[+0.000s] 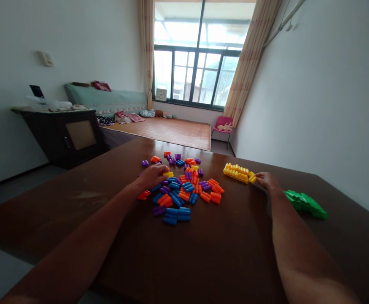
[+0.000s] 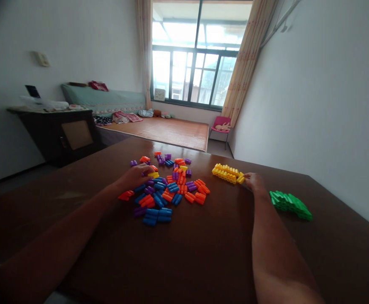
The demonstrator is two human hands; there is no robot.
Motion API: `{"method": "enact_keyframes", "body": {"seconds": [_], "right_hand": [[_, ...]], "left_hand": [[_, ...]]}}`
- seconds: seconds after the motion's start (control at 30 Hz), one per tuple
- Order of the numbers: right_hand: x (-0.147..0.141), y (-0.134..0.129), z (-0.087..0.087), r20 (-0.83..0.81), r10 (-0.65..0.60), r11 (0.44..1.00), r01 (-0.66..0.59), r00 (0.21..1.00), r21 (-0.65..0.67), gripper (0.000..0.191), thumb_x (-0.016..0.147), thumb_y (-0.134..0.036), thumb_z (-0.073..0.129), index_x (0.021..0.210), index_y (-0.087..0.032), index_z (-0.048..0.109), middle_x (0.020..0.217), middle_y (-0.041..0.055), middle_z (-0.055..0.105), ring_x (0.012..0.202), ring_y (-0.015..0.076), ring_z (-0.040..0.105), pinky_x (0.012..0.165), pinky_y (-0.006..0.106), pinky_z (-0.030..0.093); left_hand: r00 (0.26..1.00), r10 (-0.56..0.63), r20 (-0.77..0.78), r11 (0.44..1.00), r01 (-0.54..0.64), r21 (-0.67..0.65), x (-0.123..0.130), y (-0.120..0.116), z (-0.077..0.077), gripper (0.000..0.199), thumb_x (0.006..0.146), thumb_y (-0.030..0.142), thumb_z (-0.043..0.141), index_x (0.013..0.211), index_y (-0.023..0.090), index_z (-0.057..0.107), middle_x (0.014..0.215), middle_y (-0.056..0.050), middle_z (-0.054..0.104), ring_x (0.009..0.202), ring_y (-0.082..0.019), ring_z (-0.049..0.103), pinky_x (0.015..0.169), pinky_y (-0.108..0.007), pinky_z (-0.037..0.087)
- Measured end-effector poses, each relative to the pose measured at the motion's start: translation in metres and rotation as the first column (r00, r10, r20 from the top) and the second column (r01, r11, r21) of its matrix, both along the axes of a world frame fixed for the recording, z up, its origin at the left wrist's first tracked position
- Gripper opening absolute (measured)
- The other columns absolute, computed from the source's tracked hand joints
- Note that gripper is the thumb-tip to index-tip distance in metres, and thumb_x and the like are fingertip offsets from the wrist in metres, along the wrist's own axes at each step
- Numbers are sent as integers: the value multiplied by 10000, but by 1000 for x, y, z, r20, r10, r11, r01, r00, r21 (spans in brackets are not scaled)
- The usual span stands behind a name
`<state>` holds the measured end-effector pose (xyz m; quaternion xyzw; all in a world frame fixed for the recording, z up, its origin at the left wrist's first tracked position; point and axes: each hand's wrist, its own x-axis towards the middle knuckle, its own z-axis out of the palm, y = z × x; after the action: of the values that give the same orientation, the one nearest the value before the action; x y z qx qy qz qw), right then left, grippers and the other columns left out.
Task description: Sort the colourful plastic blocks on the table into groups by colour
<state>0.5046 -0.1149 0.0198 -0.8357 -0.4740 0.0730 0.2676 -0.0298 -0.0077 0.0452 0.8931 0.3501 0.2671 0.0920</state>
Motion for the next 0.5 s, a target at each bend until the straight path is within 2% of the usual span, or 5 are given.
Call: {"method": "enact_keyframes", "body": {"seconds": [0.1, 0.17, 0.33, 0.5], "right_hand": [[12, 4, -7, 91, -126, 990, 131, 988, -47, 237, 678, -253, 663, 888, -195, 755, 744, 86, 731, 730, 239, 681, 673, 313, 515], [18, 7, -11, 128, -140, 989, 146, 982, -35, 222, 701, -256, 645, 885, -187, 750, 780, 94, 735, 738, 229, 680, 666, 302, 507], [17, 8, -10, 72, -30, 995, 37, 997, -94, 195, 684, -339, 704, 812, -193, 731, 836, 80, 739, 741, 209, 677, 660, 282, 501], [7, 4, -1, 35, 68, 987, -62, 997, -149, 127, 615, -197, 736, 742, -197, 731, 839, 55, 733, 821, 209, 678, 746, 270, 497]], "left_hand": [[1000, 1, -18, 1000, -1, 1, 1, -1, 0, 179, 790, 307, 582, 911, 195, 651, 902, -30, 651, 776, -158, 586, 723, -259, 466], [1000, -6, -18, 1000, 6, 7, 1, -1, -1, 182, 792, 306, 577, 918, 196, 650, 911, -31, 651, 778, -159, 587, 723, -259, 465], [1000, -15, -22, 1000, 15, 9, 1, -2, 0, 192, 802, 317, 571, 927, 195, 652, 909, -33, 646, 780, -160, 592, 726, -261, 468], [999, -19, -30, 1000, 18, -17, 2, -5, 3, 209, 814, 360, 565, 919, 201, 654, 929, -34, 652, 781, -157, 591, 722, -252, 468]]}}
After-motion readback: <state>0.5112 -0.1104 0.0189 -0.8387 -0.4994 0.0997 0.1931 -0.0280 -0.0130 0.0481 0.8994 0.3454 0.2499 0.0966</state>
